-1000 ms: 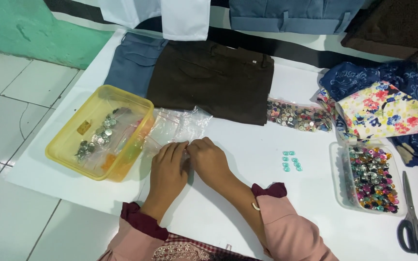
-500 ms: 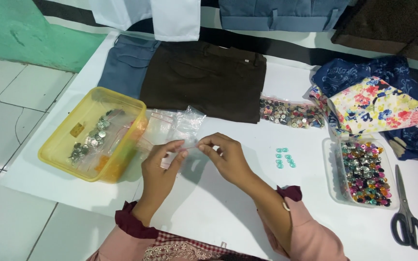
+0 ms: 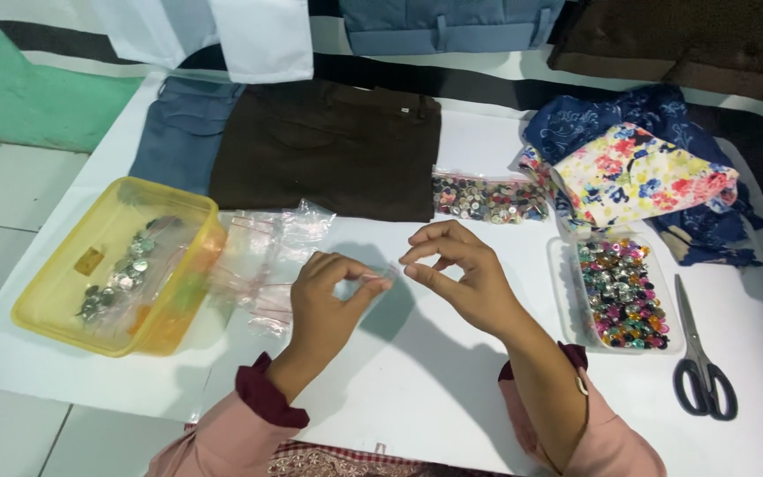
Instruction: The person sorts colorful buttons into small plastic bags. They select buttons from a container and place them into bags one by one, eventually storing the bags in a yellow plastic bin.
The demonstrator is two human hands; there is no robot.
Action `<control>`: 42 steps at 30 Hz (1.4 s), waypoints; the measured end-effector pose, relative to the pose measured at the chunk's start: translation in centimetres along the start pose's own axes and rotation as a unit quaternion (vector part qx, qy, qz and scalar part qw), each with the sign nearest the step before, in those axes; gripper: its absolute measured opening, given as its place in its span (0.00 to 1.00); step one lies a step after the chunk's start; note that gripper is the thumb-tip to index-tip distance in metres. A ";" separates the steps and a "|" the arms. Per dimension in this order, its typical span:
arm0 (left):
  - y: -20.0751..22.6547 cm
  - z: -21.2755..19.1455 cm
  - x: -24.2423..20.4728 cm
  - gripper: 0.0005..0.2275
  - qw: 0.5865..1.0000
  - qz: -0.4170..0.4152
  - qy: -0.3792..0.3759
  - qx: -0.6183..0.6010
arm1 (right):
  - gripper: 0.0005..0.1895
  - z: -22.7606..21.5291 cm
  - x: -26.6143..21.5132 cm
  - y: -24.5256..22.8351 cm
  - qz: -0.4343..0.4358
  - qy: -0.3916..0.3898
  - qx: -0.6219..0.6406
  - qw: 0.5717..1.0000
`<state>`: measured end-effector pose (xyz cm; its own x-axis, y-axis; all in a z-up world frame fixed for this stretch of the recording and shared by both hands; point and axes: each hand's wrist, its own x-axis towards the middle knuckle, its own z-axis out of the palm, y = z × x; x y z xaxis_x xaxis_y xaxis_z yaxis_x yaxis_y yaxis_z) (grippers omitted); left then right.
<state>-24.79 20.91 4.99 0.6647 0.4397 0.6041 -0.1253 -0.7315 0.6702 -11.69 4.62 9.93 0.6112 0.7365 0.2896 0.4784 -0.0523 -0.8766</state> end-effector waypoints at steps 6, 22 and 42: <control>0.7 4.5 1.2 0.09 0.976 0.181 0.045 0.112 | 0.09 -2.6 0.0 -0.9 0.078 -0.037 -0.125 0.988; 1.3 11.6 1.5 0.30 0.992 0.100 -0.071 0.033 | 0.11 -6.4 0.8 4.3 0.172 -0.020 -0.180 0.968; -1.8 12.5 0.2 0.21 0.996 0.010 -0.075 -0.046 | 0.15 -5.4 2.1 12.1 0.182 -0.112 -0.358 0.909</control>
<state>-15.23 15.79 -1.43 0.7627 0.3379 0.5514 -0.2023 -0.6852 0.6997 -1.17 1.85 2.00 0.7056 0.6973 -0.1262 0.6069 -0.6865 -0.4005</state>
